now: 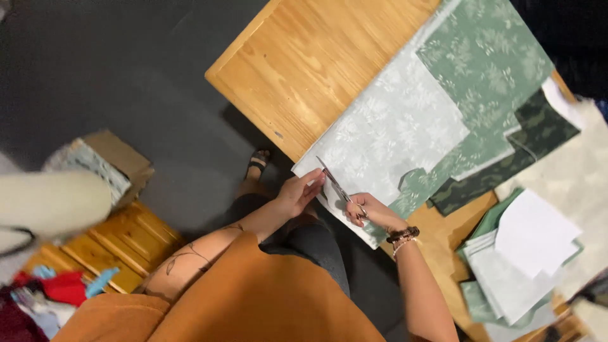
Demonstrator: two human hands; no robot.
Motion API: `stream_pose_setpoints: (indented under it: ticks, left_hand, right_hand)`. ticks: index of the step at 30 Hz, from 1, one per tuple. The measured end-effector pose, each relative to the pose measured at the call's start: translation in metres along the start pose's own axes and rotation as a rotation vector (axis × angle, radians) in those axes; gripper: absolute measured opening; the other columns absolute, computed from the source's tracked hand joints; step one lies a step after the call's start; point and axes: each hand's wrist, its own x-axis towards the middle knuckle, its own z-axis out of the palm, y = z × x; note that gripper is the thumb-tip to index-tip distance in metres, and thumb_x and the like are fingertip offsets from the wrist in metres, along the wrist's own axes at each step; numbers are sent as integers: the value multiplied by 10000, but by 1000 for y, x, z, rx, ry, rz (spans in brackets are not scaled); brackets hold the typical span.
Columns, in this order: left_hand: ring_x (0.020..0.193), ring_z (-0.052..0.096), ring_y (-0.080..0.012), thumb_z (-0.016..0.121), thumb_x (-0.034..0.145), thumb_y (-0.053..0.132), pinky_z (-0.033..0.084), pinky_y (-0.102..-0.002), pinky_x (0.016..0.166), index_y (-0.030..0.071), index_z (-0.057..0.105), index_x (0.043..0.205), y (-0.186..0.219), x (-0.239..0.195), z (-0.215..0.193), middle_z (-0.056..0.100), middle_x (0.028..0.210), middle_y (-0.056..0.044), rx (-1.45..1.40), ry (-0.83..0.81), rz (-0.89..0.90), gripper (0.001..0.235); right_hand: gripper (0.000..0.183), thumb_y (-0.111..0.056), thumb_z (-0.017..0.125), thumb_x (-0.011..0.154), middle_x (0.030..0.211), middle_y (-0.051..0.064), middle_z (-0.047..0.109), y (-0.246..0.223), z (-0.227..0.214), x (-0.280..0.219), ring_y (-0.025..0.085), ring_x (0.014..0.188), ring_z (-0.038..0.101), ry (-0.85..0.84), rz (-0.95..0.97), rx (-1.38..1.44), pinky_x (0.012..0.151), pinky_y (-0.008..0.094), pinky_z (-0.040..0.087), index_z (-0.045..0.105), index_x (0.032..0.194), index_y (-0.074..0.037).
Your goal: The person uses shears to cut a piece of green patterned fabric on a wooden table. They follow a white paper pattern placed on top of the fabric, trimming the edges and shaping the material into a specific form.
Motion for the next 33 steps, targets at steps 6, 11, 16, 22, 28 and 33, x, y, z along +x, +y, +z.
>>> stream_pose_setpoints:
  ticks: [6, 11, 16, 22, 28, 33]
  left_hand:
    - [952, 719, -175, 881, 823, 255, 559, -275, 930, -1, 661, 1140, -13, -1, -3, 746, 1085, -108, -15, 36, 129, 463]
    - [1063, 707, -221, 865, 834, 265, 558, -278, 931, -40, 544, 1198, -14, 4, -4, 716, 1207, -174, -22, 15, 143, 573]
    - [1056, 701, -214, 865, 833, 265, 560, -283, 922, -30, 509, 1188, -15, 6, -3, 722, 1186, -189, 0, 25, 168, 583]
    - [1060, 704, -215, 849, 842, 265, 561, -277, 918, -55, 529, 1178, -13, 1, -2, 724, 1182, -193, 55, 25, 184, 564]
    - [999, 719, -188, 857, 820, 244, 579, -247, 880, -63, 555, 1126, -13, -2, 1, 739, 1133, -188, 63, 39, 197, 528]
    - [987, 720, -187, 858, 818, 242, 581, -250, 877, -69, 574, 1109, -12, -1, 0, 743, 1122, -188, 78, 35, 196, 511]
  right_hand:
    - [469, -392, 725, 911, 458, 75, 517, -18, -23, 11, 133, 433, 457, -173, -3, -86, 474, 244, 329, 544, 627, -65]
    - [383, -292, 703, 926, 477, 62, 509, -7, -40, 26, 139, 418, 484, -157, 42, -103, 435, 247, 362, 573, 684, -24]
    - [410, -322, 734, 929, 506, 64, 496, -2, -35, 26, 149, 423, 501, -151, 37, -82, 420, 249, 393, 592, 722, 2]
    - [399, -246, 726, 950, 487, 64, 449, 10, -39, 26, 148, 398, 457, -125, 20, -73, 396, 246, 365, 561, 685, 3]
    - [447, -267, 759, 934, 471, 49, 413, 3, -27, 17, 138, 365, 430, -98, -2, -33, 391, 236, 347, 517, 637, -37]
    - [474, -260, 767, 930, 440, 47, 391, 1, -24, 13, 136, 345, 394, -84, -18, -42, 382, 238, 316, 485, 616, -44]
